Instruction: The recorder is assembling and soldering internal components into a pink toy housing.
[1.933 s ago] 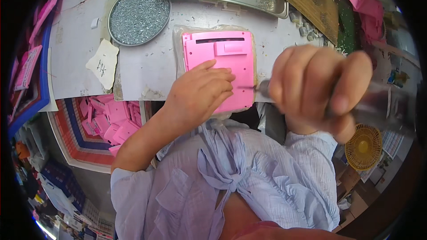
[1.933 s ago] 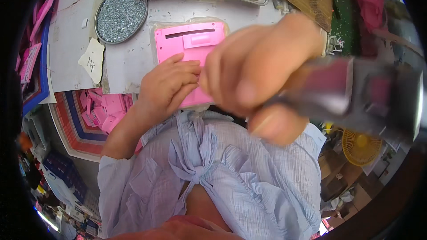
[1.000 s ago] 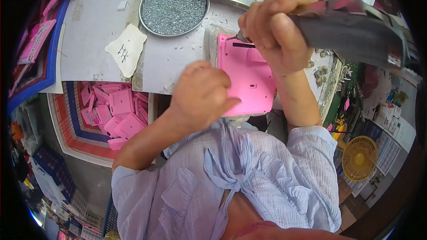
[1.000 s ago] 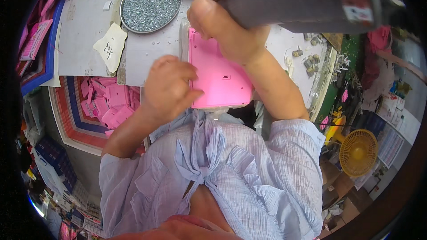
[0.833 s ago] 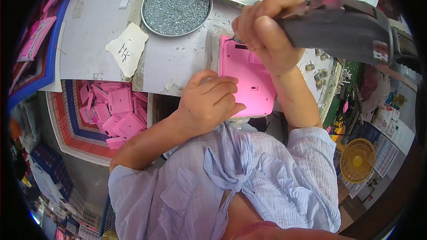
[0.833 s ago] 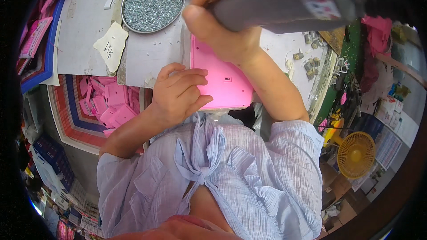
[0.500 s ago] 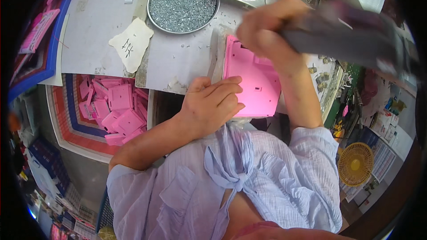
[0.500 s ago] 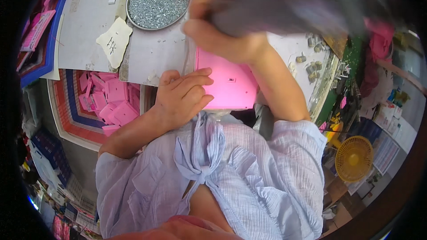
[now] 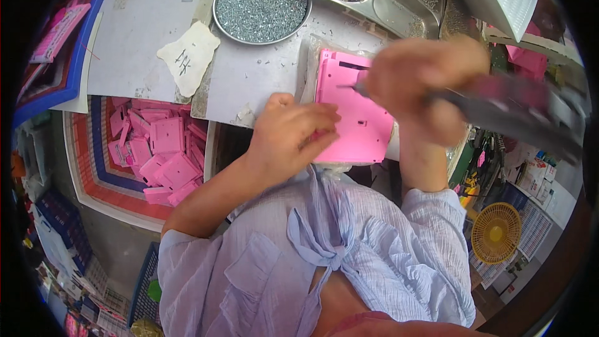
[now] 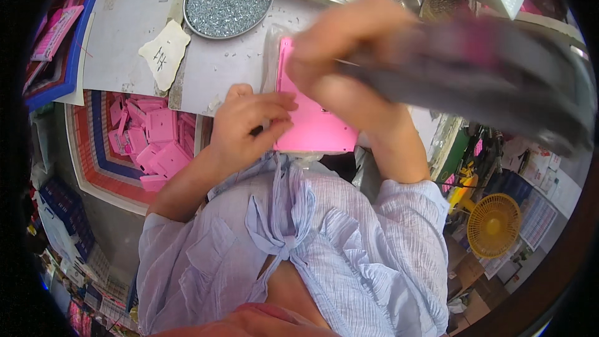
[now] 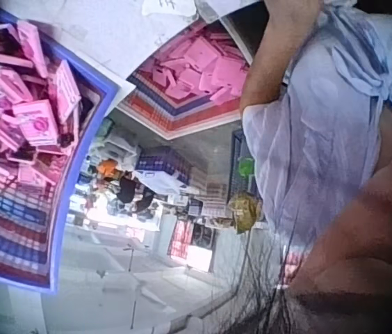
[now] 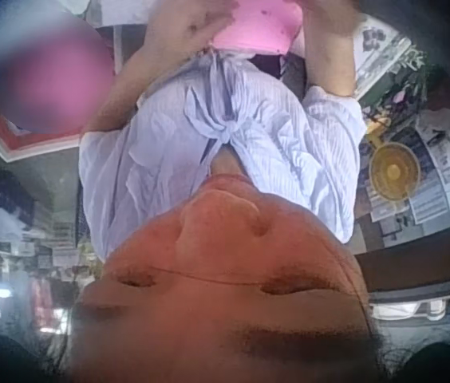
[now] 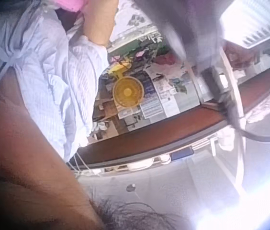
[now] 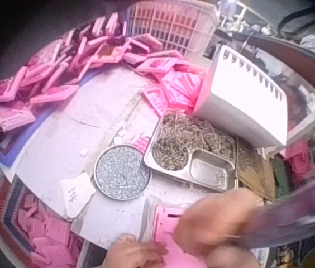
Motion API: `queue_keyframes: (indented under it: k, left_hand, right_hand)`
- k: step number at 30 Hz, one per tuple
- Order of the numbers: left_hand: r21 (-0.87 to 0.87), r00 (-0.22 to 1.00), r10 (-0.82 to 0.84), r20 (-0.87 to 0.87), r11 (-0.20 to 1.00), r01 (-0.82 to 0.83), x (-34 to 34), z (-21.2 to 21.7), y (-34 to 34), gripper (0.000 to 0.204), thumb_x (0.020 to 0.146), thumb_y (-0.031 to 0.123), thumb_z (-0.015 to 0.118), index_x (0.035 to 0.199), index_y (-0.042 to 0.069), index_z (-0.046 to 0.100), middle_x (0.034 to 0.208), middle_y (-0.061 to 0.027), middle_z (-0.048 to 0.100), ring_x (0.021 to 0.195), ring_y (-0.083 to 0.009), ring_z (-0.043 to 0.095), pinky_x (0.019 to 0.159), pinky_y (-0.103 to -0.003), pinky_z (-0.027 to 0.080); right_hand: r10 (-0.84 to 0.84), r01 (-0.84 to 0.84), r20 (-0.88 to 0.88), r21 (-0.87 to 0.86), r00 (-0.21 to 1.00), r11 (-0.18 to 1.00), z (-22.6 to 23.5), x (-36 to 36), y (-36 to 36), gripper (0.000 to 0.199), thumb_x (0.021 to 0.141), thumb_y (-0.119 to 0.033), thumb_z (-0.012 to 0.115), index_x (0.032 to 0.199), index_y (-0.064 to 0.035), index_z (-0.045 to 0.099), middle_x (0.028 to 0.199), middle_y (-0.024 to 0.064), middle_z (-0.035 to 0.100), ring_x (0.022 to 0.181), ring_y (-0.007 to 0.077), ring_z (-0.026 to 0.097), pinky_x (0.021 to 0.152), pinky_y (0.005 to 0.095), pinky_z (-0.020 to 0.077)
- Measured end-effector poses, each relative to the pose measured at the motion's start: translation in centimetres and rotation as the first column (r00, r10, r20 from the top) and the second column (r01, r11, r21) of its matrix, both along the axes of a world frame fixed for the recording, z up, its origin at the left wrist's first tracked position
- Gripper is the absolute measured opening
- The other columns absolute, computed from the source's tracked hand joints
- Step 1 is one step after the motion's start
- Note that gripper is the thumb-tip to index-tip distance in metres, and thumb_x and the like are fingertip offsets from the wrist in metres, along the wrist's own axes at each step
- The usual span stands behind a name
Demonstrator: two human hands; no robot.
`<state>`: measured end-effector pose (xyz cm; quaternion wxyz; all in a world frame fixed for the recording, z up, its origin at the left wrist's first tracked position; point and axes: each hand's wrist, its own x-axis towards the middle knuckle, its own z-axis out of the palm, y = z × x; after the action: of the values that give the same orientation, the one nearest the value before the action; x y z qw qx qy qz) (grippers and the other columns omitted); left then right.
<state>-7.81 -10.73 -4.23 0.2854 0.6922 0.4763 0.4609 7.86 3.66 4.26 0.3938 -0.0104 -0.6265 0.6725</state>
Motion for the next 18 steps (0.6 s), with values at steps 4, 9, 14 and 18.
queue_keyframes:
  k: [4, 9, 14, 18]
  left_hand:
    - [0.022, 0.994, 0.105, 0.002, 0.994, -0.105, 0.4, 0.8, 0.4, 0.016, 0.083, 0.01, 0.08, 0.096, 0.008, 0.072, 0.105, -0.0048, 0.077, 0.092, -0.0157, 0.071, 0.079, -0.036, 0.039]
    - [0.063, 0.994, 0.103, -0.038, 0.993, -0.101, 0.2, 1.2, 0.1, 0.019, 0.082, 0.007, 0.078, 0.1, 0.009, 0.074, 0.107, -0.0062, 0.078, 0.088, -0.0168, 0.071, 0.079, -0.035, 0.038]
    - [0.152, 0.967, 0.02, -0.252, 0.988, 0.019, -1.2, 1.6, 0.9, 0.022, 0.082, 0.019, 0.081, 0.098, 0.009, 0.07, 0.108, -0.0017, 0.075, 0.097, -0.0176, 0.07, 0.084, -0.04, 0.041]
    - [0.28, 0.95, 0.203, -0.238, 0.951, -0.133, -6.9, 0.5, 7.1, 0.022, 0.084, 0.029, 0.079, 0.096, 0.012, 0.072, 0.104, 0.0002, 0.073, 0.101, -0.0228, 0.066, 0.087, -0.042, 0.042]
  right_hand:
    - [0.038, -0.04, -0.074, -0.021, 0.997, 0.999, 1.5, 1.1, -2.2, 0.024, 0.097, -0.03, 0.071, 0.103, -0.0125, 0.056, 0.059, -0.0043, 0.052, 0.046, 0.0105, 0.049, 0.043, 0.0277, 0.0444]
    - [-0.033, 0.032, -0.035, -0.019, 0.999, 0.999, 1.6, 1.1, -3.9, 0.025, 0.097, -0.029, 0.071, 0.101, -0.0115, 0.054, 0.058, -0.003, 0.052, 0.045, 0.0118, 0.048, 0.043, 0.029, 0.0424]
    - [-0.035, 0.027, -0.058, -0.123, 0.998, 0.992, 1.2, 1.0, -4.7, 0.024, 0.094, -0.016, 0.073, 0.102, -0.0037, 0.055, 0.066, 0.0055, 0.055, 0.052, 0.0147, 0.05, 0.049, 0.0336, 0.0431]
    - [-0.029, 0.024, -0.016, -0.214, 0.999, 0.976, 0.7, 1.8, -5.9, 0.022, 0.09, -0.007, 0.074, 0.103, -0.0002, 0.058, 0.075, 0.0095, 0.06, 0.059, 0.017, 0.056, 0.055, 0.0349, 0.0475]
